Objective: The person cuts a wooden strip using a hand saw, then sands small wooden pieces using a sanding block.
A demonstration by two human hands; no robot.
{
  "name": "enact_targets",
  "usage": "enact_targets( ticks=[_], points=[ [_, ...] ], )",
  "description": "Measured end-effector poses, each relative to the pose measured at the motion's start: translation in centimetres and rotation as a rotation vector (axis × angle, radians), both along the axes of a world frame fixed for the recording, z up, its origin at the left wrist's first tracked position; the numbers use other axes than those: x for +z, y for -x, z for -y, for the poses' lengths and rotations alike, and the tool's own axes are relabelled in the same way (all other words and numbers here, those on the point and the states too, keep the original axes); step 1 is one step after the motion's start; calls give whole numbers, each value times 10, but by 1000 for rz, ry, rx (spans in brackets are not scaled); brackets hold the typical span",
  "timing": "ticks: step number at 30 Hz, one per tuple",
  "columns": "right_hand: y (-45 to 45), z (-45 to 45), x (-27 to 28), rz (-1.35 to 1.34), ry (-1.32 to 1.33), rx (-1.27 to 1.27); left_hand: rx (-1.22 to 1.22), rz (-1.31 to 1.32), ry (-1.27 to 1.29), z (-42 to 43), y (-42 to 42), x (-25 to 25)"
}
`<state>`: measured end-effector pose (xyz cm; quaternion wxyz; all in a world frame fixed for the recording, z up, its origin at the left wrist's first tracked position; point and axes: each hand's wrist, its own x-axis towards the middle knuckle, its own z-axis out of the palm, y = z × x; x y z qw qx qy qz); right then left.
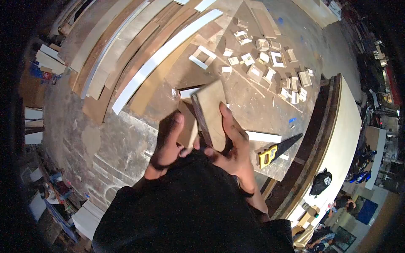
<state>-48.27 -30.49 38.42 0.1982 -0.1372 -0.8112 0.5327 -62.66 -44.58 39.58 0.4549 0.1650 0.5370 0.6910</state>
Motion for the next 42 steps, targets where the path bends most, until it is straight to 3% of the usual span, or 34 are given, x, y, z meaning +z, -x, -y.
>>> enact_targets(
  ticks=[4,9,11,12,14,19,23,25,31,33,34,35,39,42],
  points=[
    [-7,15,-8,-136,265,62,37,-102,-7,5,0,10],
    [-3,7,-3,-83,525,13,38,-79,-55,13,-8,5],
    [-23,0,-27,176,185,205,50,6,-102,27,0,18],
    [-21,16,-31,208,668,49,60,-53,-125,29,-2,20],
    [-39,10,-52,251,558,32,74,-119,-145,33,-1,23],
    [-43,21,-23,-19,583,-62,27,-126,-88,37,-6,22],
    [-46,24,-7,-112,492,41,-22,-245,-68,35,-20,20],
    [-42,16,-1,-76,552,98,17,-433,-86,34,-17,15],
    [-64,7,-15,10,544,179,14,-587,-85,44,-21,25],
    [-62,-3,-22,429,348,203,208,-564,-130,45,-24,27],
    [-67,-2,-28,438,580,136,216,-569,-128,46,-21,24],
    [-68,-2,-30,442,580,147,191,-660,-85,48,-19,19],
    [-72,7,-17,31,660,-25,128,-771,10,47,-21,13],
    [-70,18,9,0,586,80,90,-980,-44,41,-25,18]
  ],
)
